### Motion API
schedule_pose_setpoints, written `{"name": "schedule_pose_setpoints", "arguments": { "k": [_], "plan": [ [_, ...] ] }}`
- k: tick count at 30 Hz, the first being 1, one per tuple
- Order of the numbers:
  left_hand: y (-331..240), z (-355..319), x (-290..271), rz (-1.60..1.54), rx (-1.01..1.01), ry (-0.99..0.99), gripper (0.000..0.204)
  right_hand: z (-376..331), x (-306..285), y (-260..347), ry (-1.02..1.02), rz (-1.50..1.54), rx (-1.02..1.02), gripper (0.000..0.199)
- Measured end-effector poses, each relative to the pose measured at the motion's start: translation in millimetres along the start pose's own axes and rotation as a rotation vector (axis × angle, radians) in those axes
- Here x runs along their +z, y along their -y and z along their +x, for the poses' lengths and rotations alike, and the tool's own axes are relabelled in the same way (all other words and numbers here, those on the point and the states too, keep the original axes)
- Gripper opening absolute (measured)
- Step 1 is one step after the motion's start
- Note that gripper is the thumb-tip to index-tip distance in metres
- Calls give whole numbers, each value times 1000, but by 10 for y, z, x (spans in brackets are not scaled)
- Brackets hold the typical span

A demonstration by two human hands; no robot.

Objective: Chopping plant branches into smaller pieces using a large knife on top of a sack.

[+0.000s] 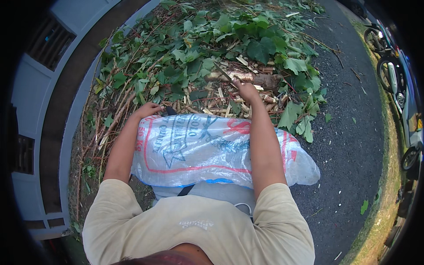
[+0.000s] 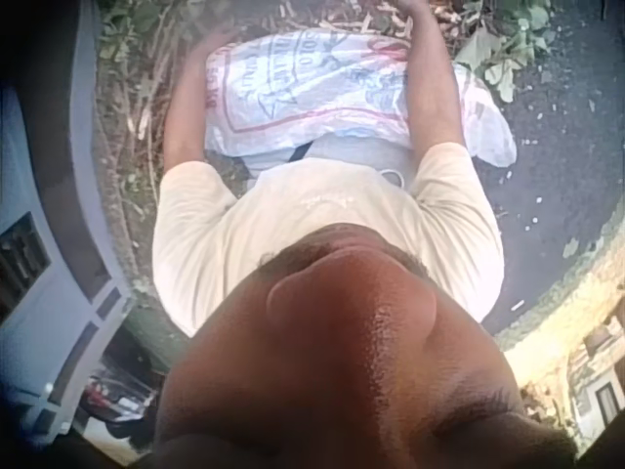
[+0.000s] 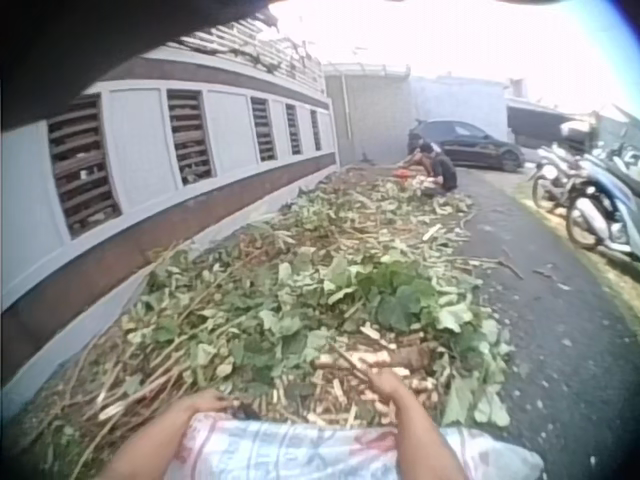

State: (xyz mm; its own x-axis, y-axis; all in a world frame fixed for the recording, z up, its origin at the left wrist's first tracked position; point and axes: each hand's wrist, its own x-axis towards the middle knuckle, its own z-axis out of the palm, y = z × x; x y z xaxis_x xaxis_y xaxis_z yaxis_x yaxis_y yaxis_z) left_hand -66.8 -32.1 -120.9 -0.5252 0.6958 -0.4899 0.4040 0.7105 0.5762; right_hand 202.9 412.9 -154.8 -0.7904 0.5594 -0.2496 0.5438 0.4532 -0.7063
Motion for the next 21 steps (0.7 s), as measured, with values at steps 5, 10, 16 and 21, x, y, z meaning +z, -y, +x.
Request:
{"name": "schedule_pose_setpoints", "arguments": {
  "k": [5, 10, 16, 21],
  "plan": [
    [-368, -45, -114, 573, 219, -57, 43, 204, -74, -283, -350, -94, 167, 81],
    [-990, 169, -289, 522, 202, -138, 43, -16, -58, 74, -361, -27, 35, 79],
    [-1578, 588, 179, 215, 254, -261, 41, -137, -148, 332, 261, -80, -91, 84],
    [-1113, 695, 890, 503, 159, 379, 55, -125, -252, 243, 346, -32, 46, 73]
  ]
}}
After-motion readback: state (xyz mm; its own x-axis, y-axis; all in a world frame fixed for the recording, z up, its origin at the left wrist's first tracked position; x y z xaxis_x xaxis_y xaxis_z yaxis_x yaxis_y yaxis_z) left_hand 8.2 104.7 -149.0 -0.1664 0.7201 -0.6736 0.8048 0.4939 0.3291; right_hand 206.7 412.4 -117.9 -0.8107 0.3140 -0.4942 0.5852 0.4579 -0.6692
